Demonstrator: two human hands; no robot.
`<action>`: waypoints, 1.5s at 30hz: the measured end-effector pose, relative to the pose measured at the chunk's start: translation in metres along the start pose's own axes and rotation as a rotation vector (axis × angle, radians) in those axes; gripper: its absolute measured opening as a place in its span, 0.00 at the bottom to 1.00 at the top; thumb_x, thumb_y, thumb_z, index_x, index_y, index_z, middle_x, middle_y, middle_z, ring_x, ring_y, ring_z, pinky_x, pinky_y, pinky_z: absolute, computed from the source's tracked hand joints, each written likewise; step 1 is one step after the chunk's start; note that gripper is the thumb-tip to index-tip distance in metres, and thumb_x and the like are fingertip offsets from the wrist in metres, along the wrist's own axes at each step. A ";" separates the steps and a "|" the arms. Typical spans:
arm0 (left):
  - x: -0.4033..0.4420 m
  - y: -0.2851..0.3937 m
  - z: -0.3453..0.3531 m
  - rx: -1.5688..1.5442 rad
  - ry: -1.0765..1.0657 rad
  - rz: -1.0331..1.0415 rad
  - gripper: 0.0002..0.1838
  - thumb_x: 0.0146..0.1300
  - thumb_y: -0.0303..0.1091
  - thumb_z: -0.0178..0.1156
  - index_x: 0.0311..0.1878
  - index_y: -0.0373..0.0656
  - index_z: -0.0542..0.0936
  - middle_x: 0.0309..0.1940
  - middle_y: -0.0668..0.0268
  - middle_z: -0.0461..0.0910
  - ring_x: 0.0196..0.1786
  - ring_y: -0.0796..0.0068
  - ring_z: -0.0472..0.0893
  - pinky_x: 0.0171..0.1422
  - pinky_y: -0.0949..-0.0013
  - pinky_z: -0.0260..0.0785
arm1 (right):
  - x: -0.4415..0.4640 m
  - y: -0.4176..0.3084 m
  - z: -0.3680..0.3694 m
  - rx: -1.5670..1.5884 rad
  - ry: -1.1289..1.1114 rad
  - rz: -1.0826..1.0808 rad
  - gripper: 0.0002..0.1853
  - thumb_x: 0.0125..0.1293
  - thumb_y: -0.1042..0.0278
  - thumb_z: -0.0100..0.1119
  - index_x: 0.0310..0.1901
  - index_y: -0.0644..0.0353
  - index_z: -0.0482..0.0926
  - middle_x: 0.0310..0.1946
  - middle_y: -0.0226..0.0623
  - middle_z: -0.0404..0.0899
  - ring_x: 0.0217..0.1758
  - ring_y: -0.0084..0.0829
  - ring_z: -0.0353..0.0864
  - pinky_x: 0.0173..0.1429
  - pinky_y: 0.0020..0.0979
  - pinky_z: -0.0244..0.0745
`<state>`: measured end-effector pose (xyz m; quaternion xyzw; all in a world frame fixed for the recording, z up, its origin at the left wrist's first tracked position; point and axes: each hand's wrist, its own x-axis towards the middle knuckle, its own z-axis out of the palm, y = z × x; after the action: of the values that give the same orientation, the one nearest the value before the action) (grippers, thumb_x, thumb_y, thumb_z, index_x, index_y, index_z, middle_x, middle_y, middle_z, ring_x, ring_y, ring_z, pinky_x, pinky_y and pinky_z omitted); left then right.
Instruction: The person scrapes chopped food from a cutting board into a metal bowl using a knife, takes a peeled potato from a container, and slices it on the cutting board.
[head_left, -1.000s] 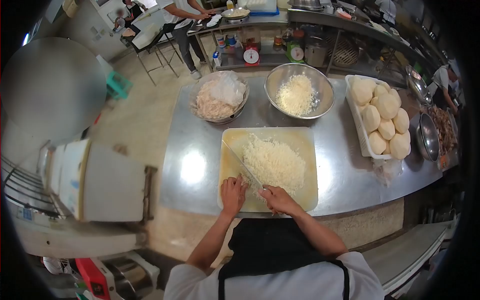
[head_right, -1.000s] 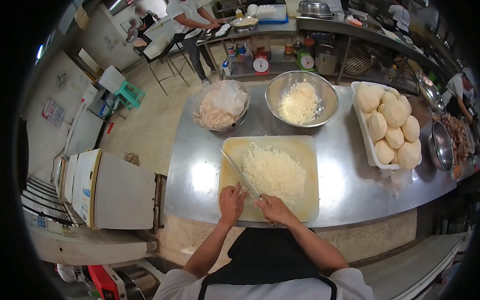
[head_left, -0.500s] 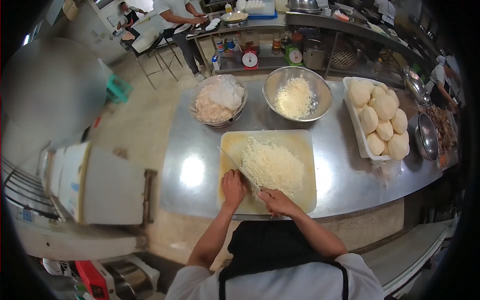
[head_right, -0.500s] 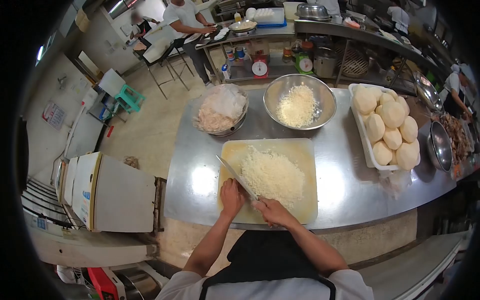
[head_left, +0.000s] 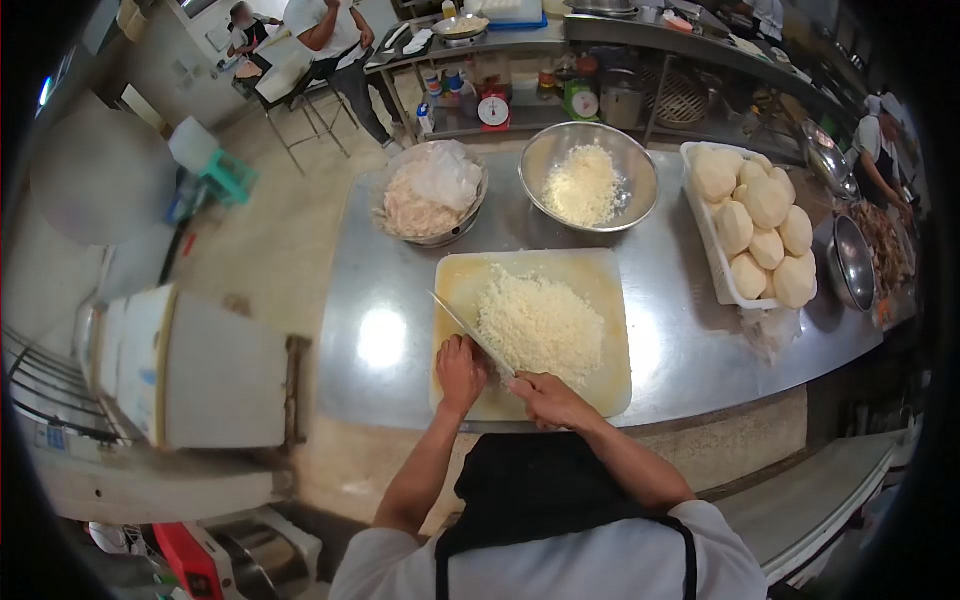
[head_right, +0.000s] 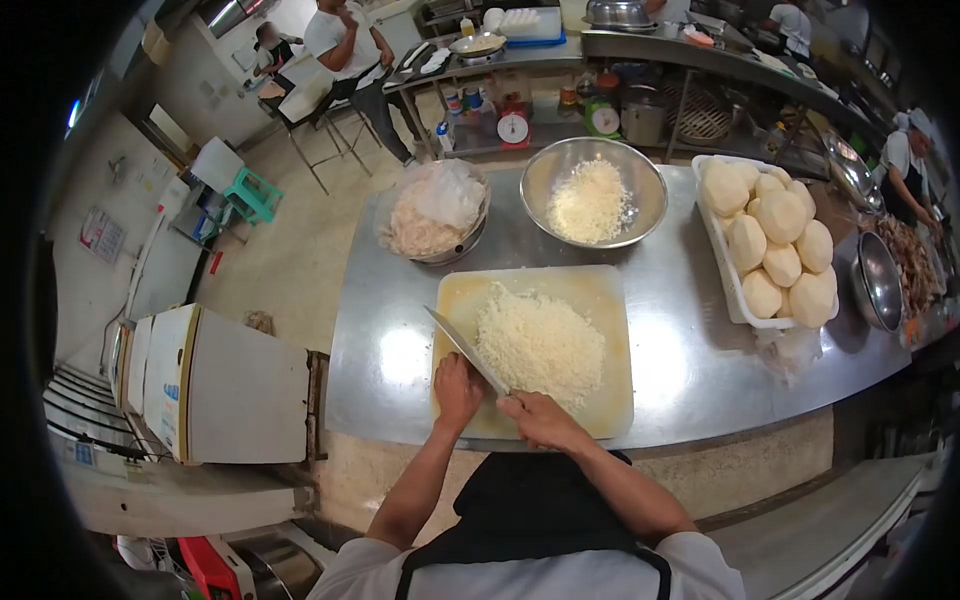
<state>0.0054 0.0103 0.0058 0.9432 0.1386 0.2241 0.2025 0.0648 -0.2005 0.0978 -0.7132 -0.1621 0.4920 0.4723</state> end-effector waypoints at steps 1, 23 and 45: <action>-0.003 -0.003 0.002 0.000 0.016 0.005 0.13 0.51 0.23 0.61 0.43 0.38 0.78 0.38 0.53 0.74 0.46 0.46 0.76 0.51 0.47 0.69 | -0.002 0.001 0.005 0.015 0.008 0.011 0.36 0.81 0.42 0.51 0.72 0.69 0.73 0.20 0.35 0.75 0.19 0.28 0.79 0.24 0.34 0.75; -0.013 -0.007 -0.005 -0.004 -0.003 0.018 0.11 0.55 0.22 0.62 0.43 0.38 0.80 0.38 0.54 0.75 0.45 0.48 0.77 0.51 0.48 0.69 | -0.002 -0.005 0.001 0.039 -0.056 0.094 0.38 0.81 0.44 0.52 0.78 0.70 0.67 0.20 0.36 0.75 0.18 0.28 0.76 0.21 0.32 0.71; 0.005 -0.002 -0.010 -0.112 -0.043 -0.019 0.11 0.52 0.20 0.61 0.41 0.36 0.81 0.34 0.50 0.77 0.41 0.42 0.79 0.47 0.45 0.74 | -0.001 0.001 0.000 -0.009 -0.019 0.031 0.38 0.81 0.41 0.51 0.76 0.69 0.70 0.22 0.38 0.77 0.20 0.28 0.79 0.24 0.33 0.76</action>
<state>0.0048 0.0166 0.0152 0.9336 0.1306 0.2091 0.2600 0.0638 -0.2020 0.0973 -0.7131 -0.1576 0.5053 0.4597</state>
